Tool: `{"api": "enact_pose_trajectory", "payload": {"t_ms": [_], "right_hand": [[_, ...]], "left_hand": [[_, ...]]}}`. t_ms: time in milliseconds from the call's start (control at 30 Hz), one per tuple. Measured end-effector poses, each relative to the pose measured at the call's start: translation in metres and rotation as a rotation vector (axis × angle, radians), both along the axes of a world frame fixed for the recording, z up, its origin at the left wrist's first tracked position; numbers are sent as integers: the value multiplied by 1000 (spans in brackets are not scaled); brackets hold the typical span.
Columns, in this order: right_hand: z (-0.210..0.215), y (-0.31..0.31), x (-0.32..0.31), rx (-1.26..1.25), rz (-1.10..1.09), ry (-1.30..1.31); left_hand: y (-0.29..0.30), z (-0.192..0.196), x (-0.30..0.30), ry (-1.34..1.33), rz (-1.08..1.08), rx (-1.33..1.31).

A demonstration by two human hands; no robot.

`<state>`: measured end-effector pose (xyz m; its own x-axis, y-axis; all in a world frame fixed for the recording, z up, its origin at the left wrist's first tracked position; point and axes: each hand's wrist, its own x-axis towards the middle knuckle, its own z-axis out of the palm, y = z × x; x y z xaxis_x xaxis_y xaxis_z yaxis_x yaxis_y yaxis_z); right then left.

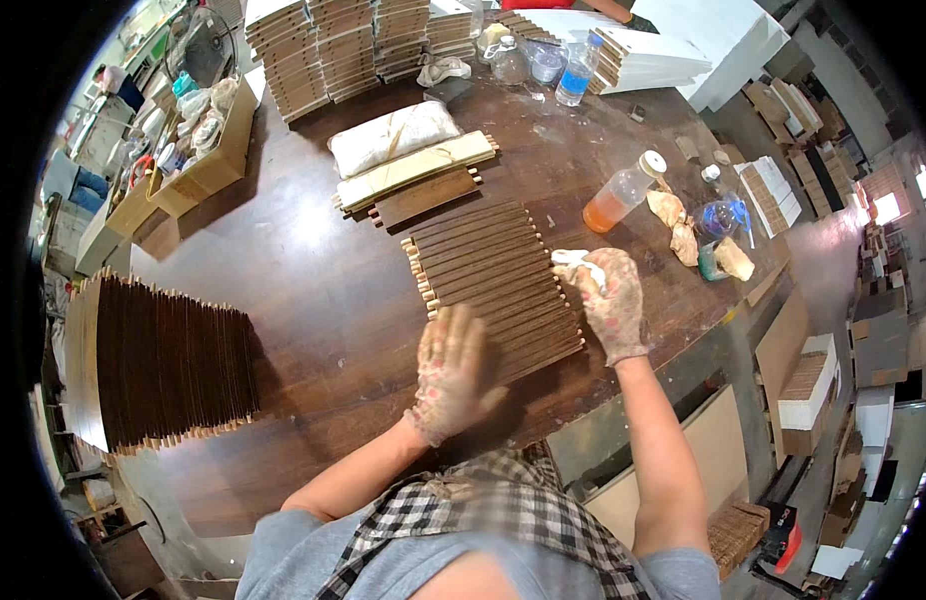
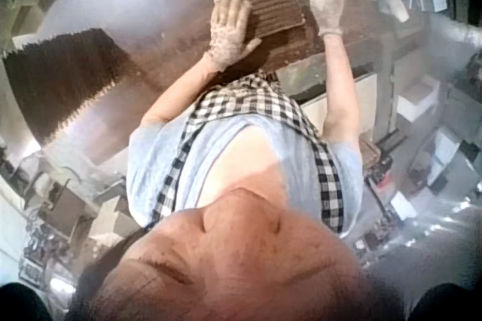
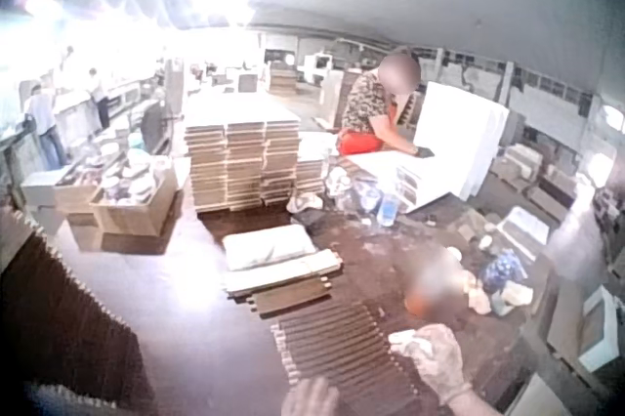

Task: The person wipes wooden slats with a cloth soaked in stain, handles a larger wooden piece to apply stain to its sides, and places the finished items into a stack.

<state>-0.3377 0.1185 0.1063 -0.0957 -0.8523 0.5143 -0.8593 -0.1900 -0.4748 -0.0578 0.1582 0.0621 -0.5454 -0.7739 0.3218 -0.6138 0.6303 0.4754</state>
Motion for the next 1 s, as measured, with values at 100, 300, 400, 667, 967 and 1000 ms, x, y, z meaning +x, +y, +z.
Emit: {"api": "enact_pose_trajectory", "payload": {"t_ms": [100, 300, 400, 667, 967, 1000], "right_hand": [[-4, -9, 20, 12, -26, 155], [-25, -18, 112, 111, 106, 309], [-33, -15, 144, 110, 241, 271], [-35, -15, 117, 138, 116, 405], [-5, -21, 87, 253, 77, -506], [-14, -17, 66, 233, 33, -721]], "left_hand": [[7, -22, 8, 191, 108, 135], [-4, -55, 2, 374, 93, 59], [-5, -62, 2, 339, 75, 24], [0, -59, 7, 265, 91, 163], [1, -43, 15, 181, 93, 211], [1, -42, 13, 168, 93, 225]]}}
